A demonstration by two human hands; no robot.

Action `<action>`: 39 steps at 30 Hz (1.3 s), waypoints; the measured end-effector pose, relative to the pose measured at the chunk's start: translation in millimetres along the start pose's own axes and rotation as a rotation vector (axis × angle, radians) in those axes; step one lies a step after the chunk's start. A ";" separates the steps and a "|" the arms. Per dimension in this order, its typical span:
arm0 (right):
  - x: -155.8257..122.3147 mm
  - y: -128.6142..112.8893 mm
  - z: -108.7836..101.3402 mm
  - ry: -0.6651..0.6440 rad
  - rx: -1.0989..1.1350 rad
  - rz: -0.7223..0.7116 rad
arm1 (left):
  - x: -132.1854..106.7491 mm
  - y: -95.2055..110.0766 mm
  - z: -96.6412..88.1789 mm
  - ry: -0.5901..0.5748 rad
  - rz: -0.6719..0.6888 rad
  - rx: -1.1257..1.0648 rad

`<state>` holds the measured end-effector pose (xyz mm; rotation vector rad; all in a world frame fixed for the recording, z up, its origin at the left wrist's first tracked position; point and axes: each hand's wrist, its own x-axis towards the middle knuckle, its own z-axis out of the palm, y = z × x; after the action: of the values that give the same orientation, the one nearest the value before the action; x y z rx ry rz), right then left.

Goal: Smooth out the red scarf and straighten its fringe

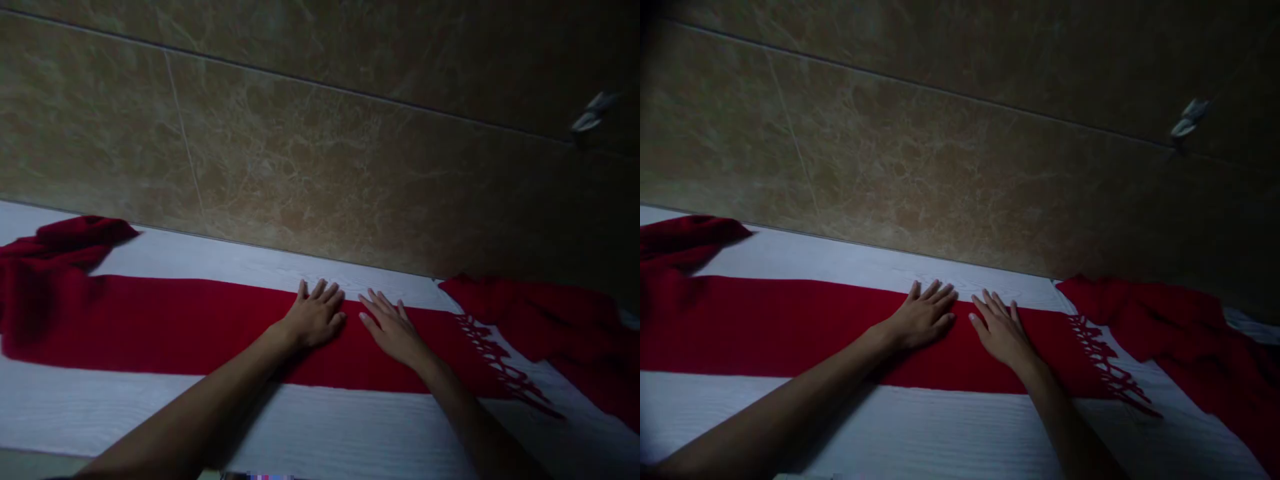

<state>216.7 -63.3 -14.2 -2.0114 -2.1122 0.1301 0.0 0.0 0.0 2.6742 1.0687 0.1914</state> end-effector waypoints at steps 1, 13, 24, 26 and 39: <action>-6.0 9.7 -0.7 -0.037 -0.028 0.020 | -0.5 0.2 0.0 -0.002 -0.008 0.002; -42.0 103.8 -13.6 0.065 -0.093 0.194 | -2.6 7.5 -4.0 0.066 0.070 0.010; -79.5 128.5 -24.7 0.113 0.073 0.159 | -5.2 15.0 10.1 0.011 0.179 -0.070; -92.8 160.4 -30.6 0.154 0.066 0.232 | -2.9 13.9 13.3 0.028 0.183 -0.076; -152.0 230.2 -47.3 0.548 0.203 0.446 | -0.3 16.3 5.4 0.107 0.195 -0.071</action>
<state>457.2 -205.1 -32.9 -2.0590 -1.2610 -0.1197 11.7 -12.6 -0.6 2.7276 0.8111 0.4051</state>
